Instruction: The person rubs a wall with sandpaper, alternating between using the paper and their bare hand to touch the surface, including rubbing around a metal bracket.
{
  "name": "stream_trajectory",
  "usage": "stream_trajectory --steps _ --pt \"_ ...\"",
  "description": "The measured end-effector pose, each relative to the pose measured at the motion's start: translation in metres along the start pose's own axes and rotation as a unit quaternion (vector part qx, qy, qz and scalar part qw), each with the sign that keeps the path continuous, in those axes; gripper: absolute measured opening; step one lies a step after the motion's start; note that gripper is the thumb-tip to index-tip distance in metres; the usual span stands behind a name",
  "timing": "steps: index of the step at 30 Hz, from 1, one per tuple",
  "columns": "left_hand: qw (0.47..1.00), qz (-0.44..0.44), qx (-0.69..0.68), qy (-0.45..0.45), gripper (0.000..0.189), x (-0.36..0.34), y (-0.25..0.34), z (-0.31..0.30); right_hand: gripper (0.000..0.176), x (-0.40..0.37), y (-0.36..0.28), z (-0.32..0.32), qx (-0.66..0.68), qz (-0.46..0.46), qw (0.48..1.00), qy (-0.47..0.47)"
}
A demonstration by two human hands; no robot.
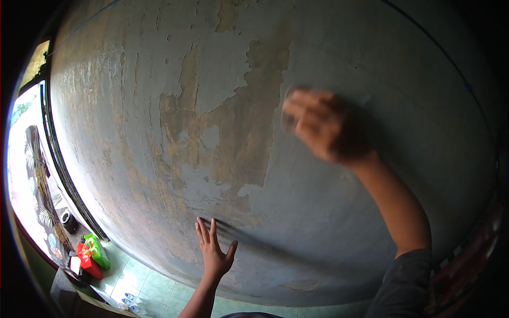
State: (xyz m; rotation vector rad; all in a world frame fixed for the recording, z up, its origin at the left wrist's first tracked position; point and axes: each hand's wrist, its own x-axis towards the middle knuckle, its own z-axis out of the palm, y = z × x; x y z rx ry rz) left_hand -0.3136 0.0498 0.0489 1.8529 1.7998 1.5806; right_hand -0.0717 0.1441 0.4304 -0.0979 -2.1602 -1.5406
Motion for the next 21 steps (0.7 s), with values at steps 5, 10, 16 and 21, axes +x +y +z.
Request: stream_trajectory --steps 5,10,16,21 --pt "1.0 -0.004 -0.01 -0.001 0.099 -0.001 0.0 -0.001 0.012 0.011 0.007 -0.009 0.004 0.081 0.997 0.015" --pt "1.0 -0.015 -0.011 -0.015 0.099 -0.001 0.0 -0.004 0.009 0.0 -0.013 0.0 0.034 -0.022 0.999 -0.03" --pt "1.0 -0.003 -0.011 -0.005 0.097 -0.001 -0.002 -0.003 0.008 0.002 0.003 -0.008 -0.002 0.074 0.997 0.005" --pt "1.0 -0.008 -0.013 -0.004 0.097 -0.001 0.0 -0.004 0.012 -0.005 -0.017 0.0 0.061 -0.035 0.997 -0.024"
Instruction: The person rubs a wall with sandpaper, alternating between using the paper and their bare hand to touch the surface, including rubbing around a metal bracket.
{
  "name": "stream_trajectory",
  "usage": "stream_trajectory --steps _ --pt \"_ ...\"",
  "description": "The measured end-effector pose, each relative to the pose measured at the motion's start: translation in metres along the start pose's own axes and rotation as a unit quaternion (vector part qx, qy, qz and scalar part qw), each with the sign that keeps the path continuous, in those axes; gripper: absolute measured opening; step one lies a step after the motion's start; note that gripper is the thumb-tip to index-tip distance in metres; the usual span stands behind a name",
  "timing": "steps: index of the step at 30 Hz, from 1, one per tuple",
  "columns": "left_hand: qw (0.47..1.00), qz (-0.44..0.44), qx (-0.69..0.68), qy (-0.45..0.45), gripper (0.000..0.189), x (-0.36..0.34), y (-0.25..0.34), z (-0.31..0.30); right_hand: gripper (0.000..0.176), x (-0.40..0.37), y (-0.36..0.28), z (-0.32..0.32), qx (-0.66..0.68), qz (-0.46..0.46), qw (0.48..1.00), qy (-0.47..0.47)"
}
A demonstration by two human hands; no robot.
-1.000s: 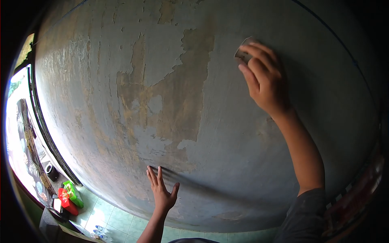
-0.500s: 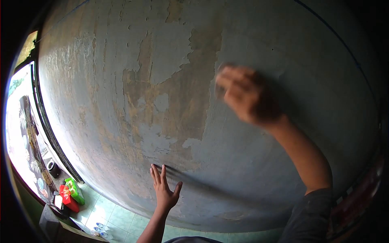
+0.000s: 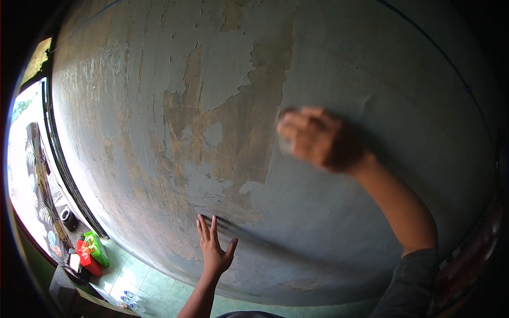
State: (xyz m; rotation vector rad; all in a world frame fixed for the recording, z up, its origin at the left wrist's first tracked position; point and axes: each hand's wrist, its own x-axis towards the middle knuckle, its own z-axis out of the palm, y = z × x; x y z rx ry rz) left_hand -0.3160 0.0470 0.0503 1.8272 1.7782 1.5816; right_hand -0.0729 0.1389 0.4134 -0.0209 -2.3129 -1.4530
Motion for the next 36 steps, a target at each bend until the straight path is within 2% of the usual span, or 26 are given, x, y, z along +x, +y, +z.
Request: stream_trajectory --steps 2,5,8,11,13,15,16,18,20,22,25,27,28,29,32,33,34,36 --pt "1.0 0.003 0.001 0.001 0.097 -0.001 0.0 0.001 0.015 0.007 0.04 -0.014 -0.082 0.066 0.994 0.041" --pt "1.0 0.003 -0.001 0.0 0.097 -0.002 -0.001 0.001 0.018 0.013 0.052 -0.032 -0.111 0.179 0.974 0.084" --pt "1.0 -0.006 -0.002 -0.01 0.097 -0.001 0.002 -0.002 0.012 -0.003 0.0 -0.004 -0.018 0.01 1.0 0.018" --pt "1.0 -0.007 0.004 -0.012 0.097 0.0 0.001 -0.004 0.008 -0.009 -0.024 0.002 0.13 -0.083 0.987 -0.047" --pt "1.0 -0.006 0.01 -0.014 0.097 -0.002 0.0 -0.002 0.014 0.006 0.028 -0.012 -0.056 -0.029 0.998 -0.002" --pt "1.0 -0.004 0.005 -0.009 0.098 -0.002 0.0 0.0 0.011 0.02 0.072 -0.039 -0.034 0.146 0.987 0.066" --pt "1.0 -0.003 0.003 -0.005 0.098 -0.002 0.0 0.001 0.008 0.023 0.086 -0.046 -0.05 0.193 0.972 0.121" --pt "1.0 -0.008 0.002 -0.006 0.098 -0.003 0.001 0.002 0.008 0.02 0.073 -0.041 -0.12 0.184 0.972 0.086" --pt "1.0 -0.009 0.002 -0.007 0.098 -0.001 0.002 0.001 0.013 0.007 0.021 -0.011 -0.016 0.082 0.996 0.041" --pt "1.0 -0.01 0.002 -0.01 0.098 -0.002 0.002 0.0 0.014 -0.016 -0.053 0.013 0.101 -0.079 0.991 -0.046" --pt "1.0 -0.005 0.012 -0.011 0.099 -0.003 -0.001 0.002 0.018 0.0 -0.011 0.003 -0.057 -0.083 0.995 0.004" --pt "1.0 -0.002 0.007 0.0 0.099 -0.002 -0.001 0.005 0.012 0.017 0.065 -0.029 -0.054 0.063 0.994 0.065" --pt "1.0 0.0 0.006 0.002 0.099 -0.003 -0.002 0.005 0.007 0.025 0.087 -0.05 -0.036 0.167 0.979 0.111" --pt "1.0 0.002 0.002 0.005 0.099 -0.004 -0.002 0.006 0.007 0.024 0.103 -0.06 -0.083 0.26 0.952 0.136" --pt "1.0 0.004 -0.005 0.012 0.099 -0.002 -0.003 0.008 0.009 0.018 0.078 -0.046 -0.12 0.174 0.972 0.104" --pt "1.0 0.001 -0.004 0.009 0.099 -0.002 -0.003 0.007 0.013 0.003 0.053 -0.026 -0.02 0.115 0.992 0.055" --pt "1.0 -0.002 -0.004 0.007 0.099 -0.003 -0.003 0.007 0.016 -0.003 0.008 -0.006 -0.031 0.059 0.997 0.049" --pt "1.0 -0.009 0.0 -0.007 0.099 -0.005 -0.003 0.004 0.013 -0.021 -0.04 0.011 0.024 -0.057 0.998 -0.008"
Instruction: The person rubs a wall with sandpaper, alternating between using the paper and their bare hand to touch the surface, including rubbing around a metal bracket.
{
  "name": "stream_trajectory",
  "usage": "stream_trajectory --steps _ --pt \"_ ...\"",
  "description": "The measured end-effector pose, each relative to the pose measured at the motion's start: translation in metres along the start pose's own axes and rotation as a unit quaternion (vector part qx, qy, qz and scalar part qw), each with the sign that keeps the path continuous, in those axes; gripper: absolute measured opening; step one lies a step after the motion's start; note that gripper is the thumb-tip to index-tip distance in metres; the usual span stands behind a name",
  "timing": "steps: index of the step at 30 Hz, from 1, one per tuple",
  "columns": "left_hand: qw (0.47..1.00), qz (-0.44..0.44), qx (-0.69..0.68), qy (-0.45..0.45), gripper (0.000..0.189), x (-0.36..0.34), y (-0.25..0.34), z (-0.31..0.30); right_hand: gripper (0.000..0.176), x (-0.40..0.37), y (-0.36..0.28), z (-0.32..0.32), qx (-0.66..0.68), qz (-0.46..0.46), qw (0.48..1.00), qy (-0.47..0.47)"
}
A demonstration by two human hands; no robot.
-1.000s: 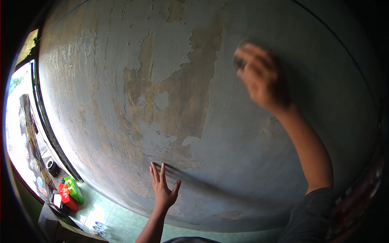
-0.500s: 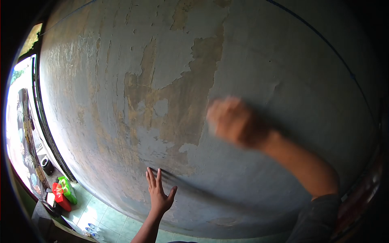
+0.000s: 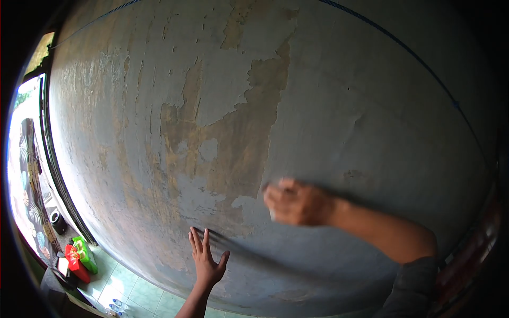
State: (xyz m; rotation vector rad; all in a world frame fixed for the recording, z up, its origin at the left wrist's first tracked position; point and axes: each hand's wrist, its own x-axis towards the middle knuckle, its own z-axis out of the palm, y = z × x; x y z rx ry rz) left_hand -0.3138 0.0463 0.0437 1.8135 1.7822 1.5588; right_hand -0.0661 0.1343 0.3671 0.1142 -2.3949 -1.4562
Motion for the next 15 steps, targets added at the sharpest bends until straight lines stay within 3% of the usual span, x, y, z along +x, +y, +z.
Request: stream_trajectory --steps 1,2,6,8,9,12,13,15 --pt "1.0 -0.002 0.003 -0.006 0.1 0.001 -0.001 -0.001 0.012 -0.006 -0.025 0.01 0.033 -0.054 0.997 -0.033" --pt "1.0 0.004 0.008 -0.005 0.099 0.002 -0.003 -0.002 0.01 -0.01 -0.016 0.008 0.017 -0.047 0.998 -0.041" --pt "1.0 0.016 0.01 0.006 0.098 0.001 -0.005 0.002 0.012 0.001 0.107 -0.06 -0.057 0.146 0.986 0.051" --pt "1.0 0.015 0.007 0.006 0.097 0.001 -0.002 0.0 0.018 -0.01 0.149 -0.088 -0.071 0.366 0.917 0.142" --pt "1.0 0.012 0.004 0.004 0.096 0.001 0.001 -0.002 0.021 -0.013 0.157 -0.098 -0.125 0.385 0.898 0.171" --pt "1.0 0.02 0.005 -0.001 0.094 0.0 -0.005 -0.003 0.022 -0.013 0.102 -0.065 -0.173 0.277 0.941 0.087" --pt "1.0 0.025 0.006 -0.003 0.093 0.001 -0.009 -0.002 0.02 -0.013 0.073 -0.056 -0.073 0.195 0.978 0.028" --pt "1.0 0.028 0.008 -0.008 0.092 0.002 -0.011 -0.002 0.017 -0.024 -0.005 -0.022 0.06 0.106 0.991 -0.062"
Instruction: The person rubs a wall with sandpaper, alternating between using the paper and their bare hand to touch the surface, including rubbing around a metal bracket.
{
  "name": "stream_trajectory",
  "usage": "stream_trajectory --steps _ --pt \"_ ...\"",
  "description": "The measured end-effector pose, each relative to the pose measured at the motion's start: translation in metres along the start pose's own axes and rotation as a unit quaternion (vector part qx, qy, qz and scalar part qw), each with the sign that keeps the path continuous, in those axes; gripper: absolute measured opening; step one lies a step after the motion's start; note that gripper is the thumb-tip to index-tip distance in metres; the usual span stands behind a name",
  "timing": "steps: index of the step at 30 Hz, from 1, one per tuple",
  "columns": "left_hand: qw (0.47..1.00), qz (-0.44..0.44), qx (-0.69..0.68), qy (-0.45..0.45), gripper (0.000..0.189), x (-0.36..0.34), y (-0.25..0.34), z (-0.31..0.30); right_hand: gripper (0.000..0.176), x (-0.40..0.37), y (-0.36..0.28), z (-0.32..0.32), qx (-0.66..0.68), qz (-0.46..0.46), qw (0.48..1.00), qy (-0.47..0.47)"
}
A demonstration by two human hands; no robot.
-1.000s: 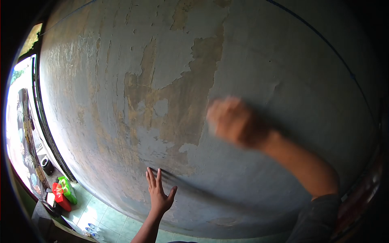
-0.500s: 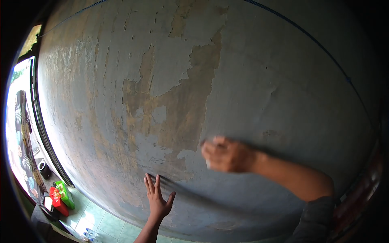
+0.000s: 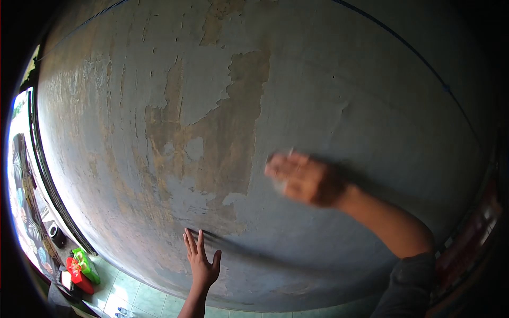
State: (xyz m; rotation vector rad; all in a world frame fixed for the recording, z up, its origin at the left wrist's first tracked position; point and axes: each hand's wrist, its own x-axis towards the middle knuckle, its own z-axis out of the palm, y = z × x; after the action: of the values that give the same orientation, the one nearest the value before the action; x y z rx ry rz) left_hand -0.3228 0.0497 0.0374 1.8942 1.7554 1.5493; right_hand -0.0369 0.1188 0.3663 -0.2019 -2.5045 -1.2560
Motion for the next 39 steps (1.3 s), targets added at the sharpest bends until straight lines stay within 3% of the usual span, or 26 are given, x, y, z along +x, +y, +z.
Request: stream_trajectory --steps 2,4,6,7,8,11,12,13,14,16,19,21,22,24,26,29,33,36,39 --pt "1.0 0.001 0.003 -0.002 0.092 0.0 0.0 -0.003 0.018 -0.003 -0.008 0.003 0.012 -0.031 0.999 -0.022" --pt "1.0 -0.001 0.0 -0.004 0.093 0.0 0.004 -0.004 0.019 0.007 0.045 -0.027 -0.091 -0.009 0.996 0.009" --pt "1.0 -0.003 -0.004 0.006 0.094 -0.001 0.008 -0.001 0.027 0.015 0.105 -0.065 -0.175 0.115 0.968 0.136" --pt "1.0 -0.003 -0.006 0.01 0.094 -0.001 0.009 -0.001 0.039 0.014 0.123 -0.075 -0.043 0.271 0.937 0.215" --pt "1.0 -0.003 -0.008 0.009 0.095 -0.001 0.01 -0.001 0.046 0.016 0.137 -0.094 -0.095 0.297 0.923 0.227" --pt "1.0 -0.005 -0.013 0.009 0.095 -0.001 0.01 -0.001 0.045 0.017 0.101 -0.071 -0.091 0.259 0.945 0.177" --pt "1.0 -0.004 -0.012 0.009 0.096 -0.001 0.008 0.0 0.044 0.015 0.077 -0.053 -0.128 0.166 0.972 0.105" --pt "1.0 -0.004 -0.012 0.009 0.096 -0.002 0.007 0.0 0.03 0.014 0.04 -0.029 -0.073 0.115 0.988 0.077" --pt "1.0 -0.006 -0.011 0.008 0.096 -0.002 0.008 0.0 0.02 0.007 0.005 -0.01 -0.029 0.017 0.999 -0.025" --pt "1.0 -0.008 -0.006 0.002 0.096 -0.002 0.008 -0.003 0.027 -0.006 -0.037 0.023 0.084 -0.035 0.995 -0.05" --pt "1.0 -0.002 0.005 0.007 0.096 -0.003 0.003 0.001 0.018 0.022 0.032 -0.017 -0.036 0.009 0.999 0.035" --pt "1.0 -0.012 0.001 0.014 0.096 -0.001 0.009 0.003 0.013 0.035 0.081 -0.055 -0.15 0.123 0.974 0.117" --pt "1.0 -0.017 -0.001 0.015 0.096 -0.002 0.011 0.003 0.012 0.034 0.101 -0.071 -0.145 0.184 0.959 0.159" --pt "1.0 -0.016 -0.002 0.013 0.097 -0.003 0.01 0.004 0.009 0.03 0.11 -0.081 -0.183 0.216 0.934 0.218" --pt "1.0 -0.011 0.001 0.011 0.097 -0.002 0.008 0.005 0.01 0.028 0.1 -0.079 -0.265 0.157 0.917 0.255" --pt "1.0 -0.006 0.013 0.008 0.098 -0.004 0.002 0.005 0.02 0.03 0.06 -0.075 -0.241 0.053 0.927 0.281" --pt "1.0 -0.01 0.012 0.015 0.1 -0.001 0.007 0.007 0.027 0.025 0.059 -0.087 -0.241 0.04 0.917 0.314" --pt "1.0 -0.009 -0.004 0.028 0.1 -0.002 0.011 0.01 0.028 0.024 0.054 -0.048 -0.192 0.081 0.966 0.15" --pt "1.0 -0.003 -0.007 0.027 0.1 -0.002 0.008 0.011 0.024 0.017 0.031 -0.015 -0.112 0.005 0.992 0.065"
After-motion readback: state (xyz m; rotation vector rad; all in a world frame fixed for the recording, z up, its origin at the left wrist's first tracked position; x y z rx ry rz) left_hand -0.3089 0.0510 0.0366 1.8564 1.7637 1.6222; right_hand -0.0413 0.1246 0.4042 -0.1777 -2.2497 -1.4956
